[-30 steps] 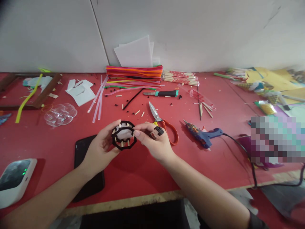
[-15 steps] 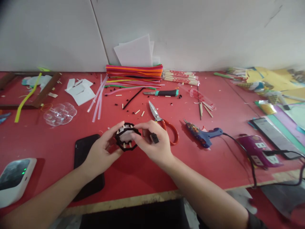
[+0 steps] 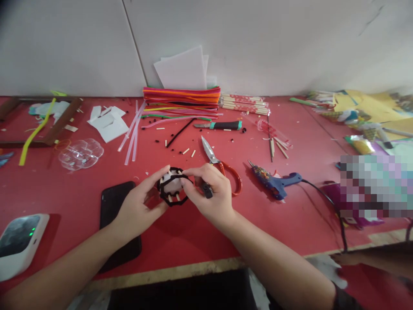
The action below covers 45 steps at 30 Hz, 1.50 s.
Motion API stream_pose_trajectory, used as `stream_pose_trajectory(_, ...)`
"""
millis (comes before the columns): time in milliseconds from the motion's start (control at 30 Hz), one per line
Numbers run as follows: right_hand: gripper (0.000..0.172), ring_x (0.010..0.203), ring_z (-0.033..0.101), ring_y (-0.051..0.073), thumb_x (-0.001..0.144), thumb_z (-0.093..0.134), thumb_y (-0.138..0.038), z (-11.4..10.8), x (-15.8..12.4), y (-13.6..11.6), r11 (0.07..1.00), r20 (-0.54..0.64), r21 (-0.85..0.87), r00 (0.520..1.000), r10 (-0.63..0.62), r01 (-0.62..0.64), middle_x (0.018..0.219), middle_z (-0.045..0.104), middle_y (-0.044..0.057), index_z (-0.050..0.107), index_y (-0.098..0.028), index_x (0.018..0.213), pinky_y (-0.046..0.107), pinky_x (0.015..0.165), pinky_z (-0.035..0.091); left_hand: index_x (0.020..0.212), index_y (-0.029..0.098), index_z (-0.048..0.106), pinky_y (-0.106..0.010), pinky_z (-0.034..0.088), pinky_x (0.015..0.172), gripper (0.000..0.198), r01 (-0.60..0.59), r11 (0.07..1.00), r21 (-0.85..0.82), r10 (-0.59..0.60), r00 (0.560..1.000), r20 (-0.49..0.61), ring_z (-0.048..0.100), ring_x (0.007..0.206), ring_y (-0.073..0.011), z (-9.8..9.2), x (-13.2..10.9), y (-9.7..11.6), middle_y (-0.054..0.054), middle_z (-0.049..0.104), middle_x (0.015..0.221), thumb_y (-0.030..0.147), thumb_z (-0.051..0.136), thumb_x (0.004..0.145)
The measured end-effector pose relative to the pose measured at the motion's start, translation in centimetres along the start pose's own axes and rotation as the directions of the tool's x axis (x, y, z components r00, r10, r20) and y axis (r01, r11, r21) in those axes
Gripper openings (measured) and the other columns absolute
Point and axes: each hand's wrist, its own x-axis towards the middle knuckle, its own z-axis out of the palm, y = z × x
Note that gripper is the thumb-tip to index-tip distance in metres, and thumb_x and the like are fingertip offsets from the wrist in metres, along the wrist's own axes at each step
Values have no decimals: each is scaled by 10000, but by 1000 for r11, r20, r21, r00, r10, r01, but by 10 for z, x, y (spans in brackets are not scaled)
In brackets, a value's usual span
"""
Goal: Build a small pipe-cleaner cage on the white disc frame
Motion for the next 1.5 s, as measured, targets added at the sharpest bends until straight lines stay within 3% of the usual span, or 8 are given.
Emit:
stream_pose_trajectory(200, 150, 587, 526, 124, 886, 785, -322, 0, 4, -3, 988, 22, 104, 993, 116, -118, 673, 581, -40, 783, -248, 1017, 303, 565, 430, 1551, 241, 539, -448, 644, 963, 704, 122, 982, -141, -122, 992, 10, 735, 1213, -313, 0, 1, 1, -151, 675, 1482, 239, 719, 871)
stream_pose_trajectory(533, 245, 564, 460, 107, 860, 792, -444, 5, 7, 6, 838, 132, 373, 917, 377, -399, 649, 564, -26, 737, -218, 784, 286, 516, 364, 1535, 285, 433, -413, 641, 899, 757, 186, 927, -326, -180, 982, 49, 728, 1161, -279, 2, 3, 4, -137, 673, 1387, 240, 766, 856)
stream_pose_trajectory(667, 335, 470, 328, 72, 801, 848, -509, 9, 9, 8, 700, 162, 513, 856, 490, -498, 521, 392, -91, 692, -213, 773, 255, 458, 277, 1373, 282, 556, -362, 640, 869, 558, 222, 838, -499, -203, 975, 93, 702, 1153, -238, 0, 3, 2, -115, 583, 1491, 167, 712, 849)
stream_pose_trajectory(767, 378, 458, 296, 62, 777, 865, -535, 10, 11, 7, 653, 200, 547, 840, 505, -523, 512, 350, -102, 675, -209, 757, 247, 445, 244, 1345, 263, 605, -416, 620, 974, 401, 303, 769, -563, -297, 949, 104, 703, 1158, -233, -3, 4, 2, -100, 636, 1451, 262, 660, 948)
stream_pose_trajectory(933, 408, 493, 325, 63, 751, 883, -559, 12, 9, 7, 598, 272, 546, 799, 536, -587, 555, 402, -77, 710, -191, 765, 240, 452, 246, 1156, 226, 688, -406, 618, 945, 341, 284, 788, -546, -345, 939, -9, 711, 1146, -247, -4, 9, 8, -102, 682, 1406, 494, 737, 950)
stream_pose_trajectory(1100, 434, 491, 352, 56, 728, 897, -580, 13, 7, 10, 576, 306, 542, 781, 544, -613, 568, 441, -70, 730, -182, 779, 232, 456, 272, 942, 197, 716, -396, 609, 927, 301, 261, 826, -499, -319, 947, -32, 714, 1071, -223, -2, 10, 6, -97, 689, 1363, 496, 752, 936)
stream_pose_trajectory(1300, 456, 492, 354, 62, 712, 892, -602, 13, 8, 9, 570, 323, 515, 761, 563, -640, 575, 446, -67, 737, -181, 794, 238, 452, 282, 887, 201, 754, -500, 502, 1124, 256, 181, 941, -287, -202, 978, -44, 659, 1221, -273, -6, 10, 10, -118, 694, 1296, 434, 688, 969)
stream_pose_trajectory(1500, 368, 519, 360, 73, 785, 851, -550, 11, 7, 14, 672, 228, 471, 814, 534, -572, 585, 477, -54, 780, -193, 843, 256, 483, 265, 885, 210, 762, -509, 472, 1159, 254, 184, 939, -289, -212, 975, -68, 650, 1244, -274, -6, 11, 8, -110, 694, 1270, 433, 682, 978)
